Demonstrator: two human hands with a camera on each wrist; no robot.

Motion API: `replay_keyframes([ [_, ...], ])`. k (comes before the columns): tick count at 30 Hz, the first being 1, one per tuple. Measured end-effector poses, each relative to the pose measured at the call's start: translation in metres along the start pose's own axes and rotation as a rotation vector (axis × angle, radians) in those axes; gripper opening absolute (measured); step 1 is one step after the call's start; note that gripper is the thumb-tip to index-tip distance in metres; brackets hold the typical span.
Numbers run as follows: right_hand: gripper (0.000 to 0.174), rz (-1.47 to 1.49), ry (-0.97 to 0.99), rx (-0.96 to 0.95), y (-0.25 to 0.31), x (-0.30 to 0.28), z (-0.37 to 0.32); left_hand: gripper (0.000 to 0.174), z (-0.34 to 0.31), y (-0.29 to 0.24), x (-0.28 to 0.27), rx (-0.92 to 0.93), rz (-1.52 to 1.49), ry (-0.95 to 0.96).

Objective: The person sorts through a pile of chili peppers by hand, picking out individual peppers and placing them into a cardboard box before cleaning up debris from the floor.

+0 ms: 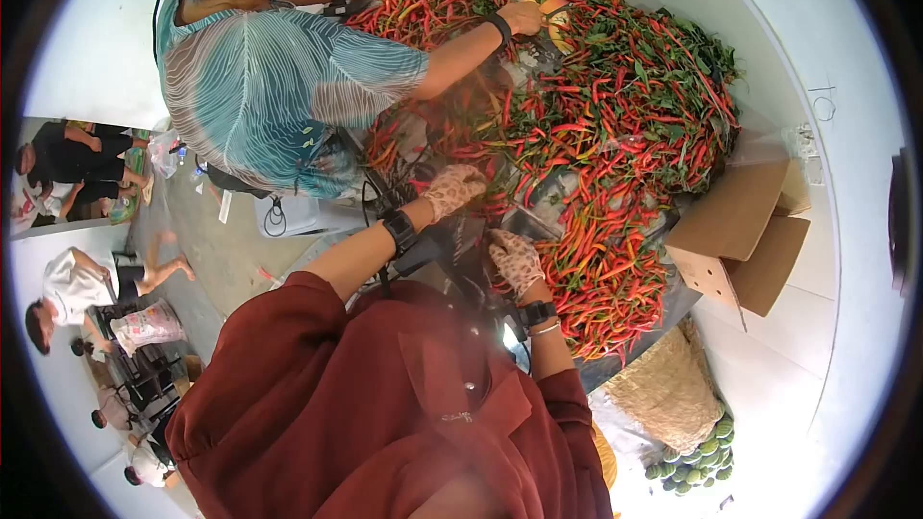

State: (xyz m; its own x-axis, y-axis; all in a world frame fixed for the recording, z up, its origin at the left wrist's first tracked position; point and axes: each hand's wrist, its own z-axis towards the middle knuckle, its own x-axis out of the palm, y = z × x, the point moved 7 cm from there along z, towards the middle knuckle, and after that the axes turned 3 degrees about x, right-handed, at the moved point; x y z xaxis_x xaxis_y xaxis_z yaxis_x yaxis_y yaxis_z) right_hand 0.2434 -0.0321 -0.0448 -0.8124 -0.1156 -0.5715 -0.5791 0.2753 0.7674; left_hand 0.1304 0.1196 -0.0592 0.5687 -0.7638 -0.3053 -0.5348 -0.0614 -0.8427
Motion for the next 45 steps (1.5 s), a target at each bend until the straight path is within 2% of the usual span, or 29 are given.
replay_keyframes([
  [9,0.030,0.049,0.037,0.064,0.008,-0.006,0.004,0.036,-0.020,-0.006,-0.024,-0.127,-0.242,-0.114],
  [13,0.037,0.080,-0.059,0.055,0.029,-0.020,0.009,0.038,-0.022,0.000,-0.023,-0.176,-0.352,-0.121],
  [15,0.040,0.060,-0.091,0.062,0.034,-0.021,0.017,0.038,-0.011,-0.002,-0.019,-0.057,-0.210,-0.092],
  [16,0.043,-0.019,-0.091,0.067,0.034,-0.018,0.021,0.038,0.004,0.021,-0.010,-0.056,-0.209,-0.090],
  [18,0.045,-0.099,-0.093,0.074,0.036,-0.019,0.027,0.038,0.040,0.059,0.007,0.155,-0.095,-0.179],
  [19,0.046,-0.137,-0.036,0.144,0.035,-0.019,0.028,0.038,0.037,0.037,0.006,0.157,-0.096,-0.176],
  [21,0.047,-0.176,0.020,0.213,0.029,-0.019,0.027,0.043,0.019,-0.031,0.000,0.021,0.253,-0.053],
  [22,0.046,-0.180,-0.012,0.179,0.025,-0.021,0.023,0.052,0.020,-0.035,0.003,-0.028,0.238,0.030],
  [23,0.045,-0.185,-0.043,0.149,0.020,-0.023,0.017,0.052,0.021,-0.035,0.009,-0.029,0.234,0.034],
  [25,0.044,-0.179,-0.062,0.170,0.008,-0.025,0.006,0.059,0.023,-0.044,0.016,0.125,0.542,-0.058],
  [26,0.042,-0.170,-0.081,0.183,0.002,-0.025,0.002,0.059,0.024,-0.043,0.022,0.127,0.540,-0.055],
  [28,0.041,-0.158,-0.100,0.170,-0.001,-0.024,-0.002,0.064,0.021,-0.054,0.026,0.166,0.720,-0.070],
  [31,0.039,-0.141,-0.118,0.174,0.001,-0.026,-0.004,0.066,0.022,-0.062,0.034,0.126,0.800,0.047],
  [35,0.038,-0.133,-0.117,0.206,0.000,-0.027,-0.002,0.062,0.031,-0.059,0.038,0.119,0.770,0.093],
  [37,0.038,-0.132,-0.125,0.204,-0.001,-0.027,-0.003,0.054,0.042,-0.043,0.047,0.253,0.827,0.015],
  [41,0.037,-0.119,-0.143,0.193,0.000,-0.028,-0.003,0.046,0.044,-0.055,0.046,0.230,0.820,0.128],
  [43,0.037,-0.125,-0.156,0.181,-0.001,-0.027,-0.004,0.047,0.033,-0.079,0.032,0.011,0.730,0.261],
  [44,0.037,-0.127,-0.163,0.171,-0.001,-0.027,-0.005,0.047,0.044,-0.057,0.036,0.013,0.730,0.259],
  [45,0.037,-0.128,-0.165,0.172,0.000,-0.028,-0.005,0.049,0.062,-0.025,0.039,0.085,0.583,0.173],
])
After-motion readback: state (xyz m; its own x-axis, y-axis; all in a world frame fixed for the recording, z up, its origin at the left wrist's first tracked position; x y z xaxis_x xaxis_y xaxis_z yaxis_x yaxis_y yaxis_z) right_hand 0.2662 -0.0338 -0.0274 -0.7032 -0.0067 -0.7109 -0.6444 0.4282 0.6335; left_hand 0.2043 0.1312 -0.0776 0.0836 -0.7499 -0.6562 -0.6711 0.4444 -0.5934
